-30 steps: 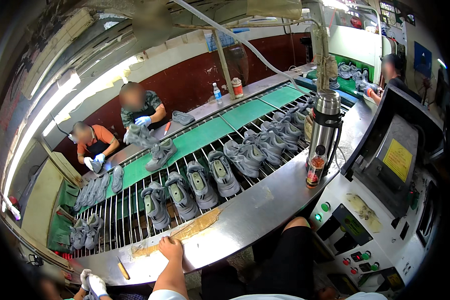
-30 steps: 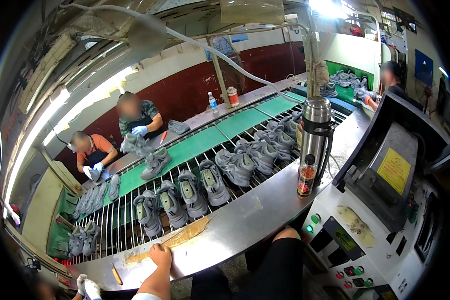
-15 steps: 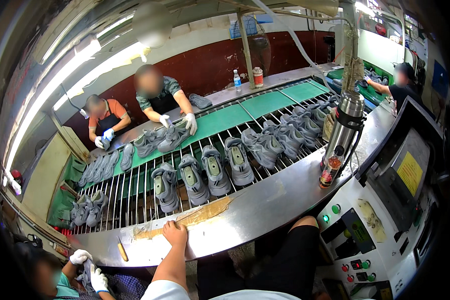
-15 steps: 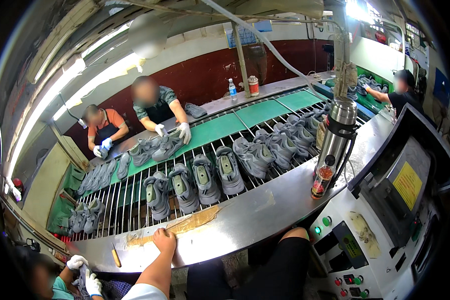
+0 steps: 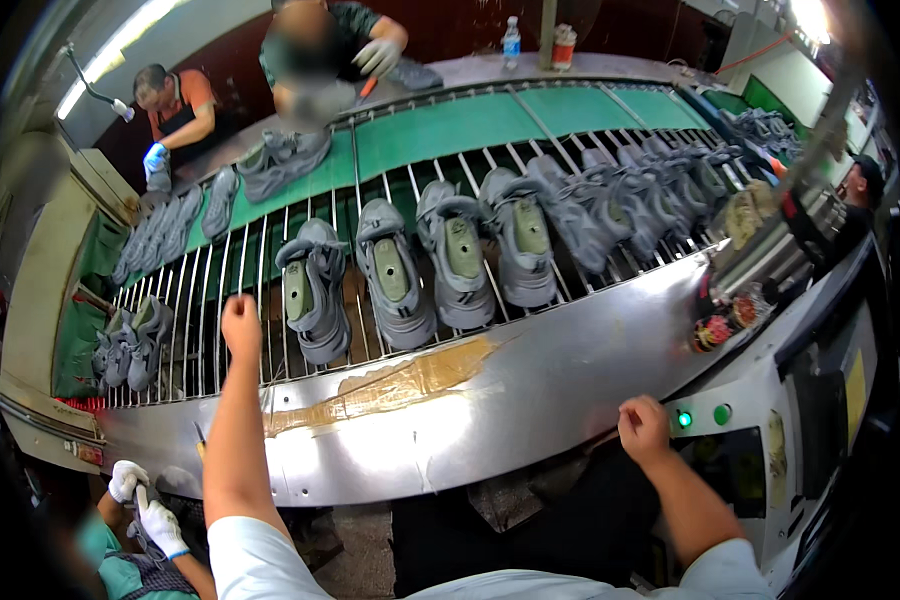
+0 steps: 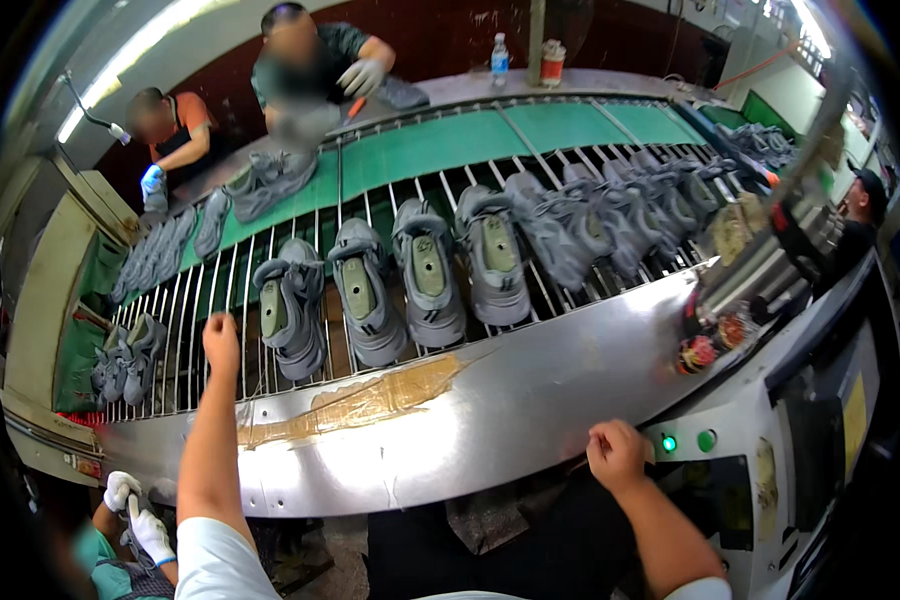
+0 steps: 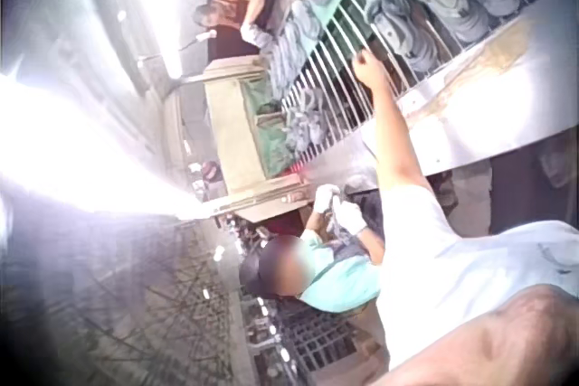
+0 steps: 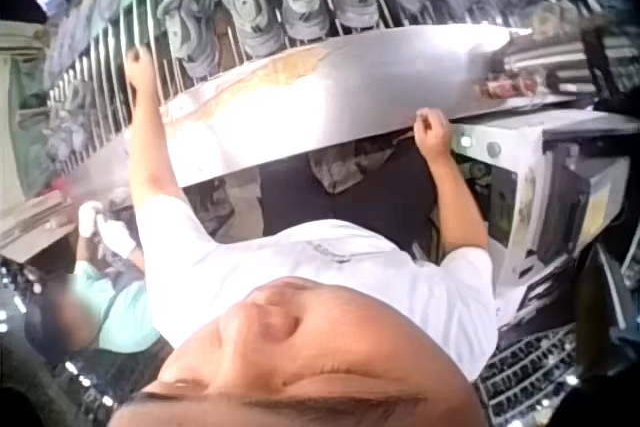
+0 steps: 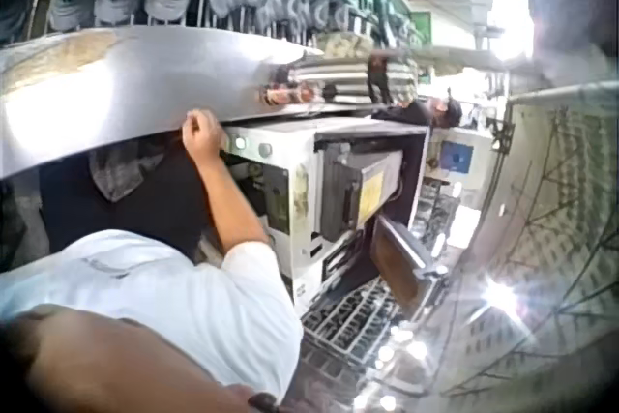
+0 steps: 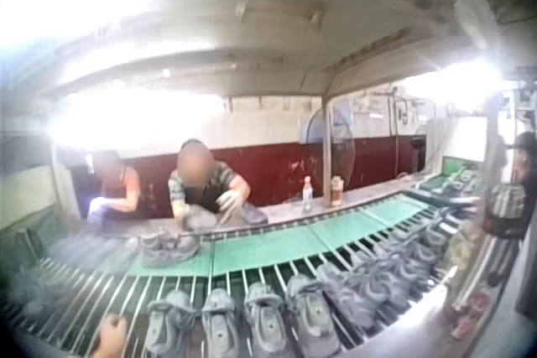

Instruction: The person takes shoes from a conveyor belt, places them into a lasting machine one at a time, and activates the machine to press the soles and uppers together before returning them to the belt.

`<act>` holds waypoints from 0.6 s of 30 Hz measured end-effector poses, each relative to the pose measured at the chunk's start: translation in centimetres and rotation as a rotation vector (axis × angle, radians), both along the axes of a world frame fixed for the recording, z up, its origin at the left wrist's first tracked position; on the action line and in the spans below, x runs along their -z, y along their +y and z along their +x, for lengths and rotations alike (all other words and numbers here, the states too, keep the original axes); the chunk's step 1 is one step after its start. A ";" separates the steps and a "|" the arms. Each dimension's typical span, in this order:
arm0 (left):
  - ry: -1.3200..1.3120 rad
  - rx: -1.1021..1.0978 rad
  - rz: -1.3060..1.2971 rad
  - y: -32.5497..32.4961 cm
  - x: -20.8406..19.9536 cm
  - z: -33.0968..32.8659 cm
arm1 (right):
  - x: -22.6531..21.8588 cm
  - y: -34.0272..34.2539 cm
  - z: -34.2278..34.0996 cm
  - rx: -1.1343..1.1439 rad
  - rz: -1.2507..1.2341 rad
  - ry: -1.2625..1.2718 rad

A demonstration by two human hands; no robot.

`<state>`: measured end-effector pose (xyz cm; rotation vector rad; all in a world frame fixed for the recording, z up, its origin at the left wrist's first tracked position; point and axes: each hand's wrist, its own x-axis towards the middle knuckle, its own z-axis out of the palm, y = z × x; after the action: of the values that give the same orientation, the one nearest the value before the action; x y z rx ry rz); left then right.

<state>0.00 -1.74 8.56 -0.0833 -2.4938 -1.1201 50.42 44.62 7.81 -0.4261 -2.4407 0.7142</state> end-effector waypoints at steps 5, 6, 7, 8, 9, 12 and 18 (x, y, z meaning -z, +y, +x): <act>0.007 0.088 -0.190 1.5 -1.0 -13.7 | 2.1 0.9 -11.7 -0.215 0.133 -0.090; -0.015 0.077 -0.264 2.3 -1.3 -16.0 | 1.6 0.7 -12.1 -0.176 0.105 -0.186; 0.010 0.109 -0.251 1.6 -0.8 -18.9 | 2.6 1.2 -12.3 -0.169 0.085 -0.192; 0.013 0.125 -0.306 2.5 -0.9 -21.0 | 3.2 1.7 -11.4 -0.146 0.060 -0.217; -0.032 0.061 -0.347 3.5 -1.3 -22.4 | 3.3 1.7 -10.6 -0.121 0.028 -0.242; -0.091 0.033 -0.366 4.5 -0.4 -26.5 | 2.9 2.0 -11.2 -0.126 0.048 -0.326; 0.002 0.092 -0.567 6.9 -1.2 -35.5 | 2.9 2.3 -12.5 -0.051 0.073 -0.387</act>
<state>-35.54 5.12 9.72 -0.3583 -2.7507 -0.4100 37.88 46.91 4.86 -0.5151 -2.8390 0.6052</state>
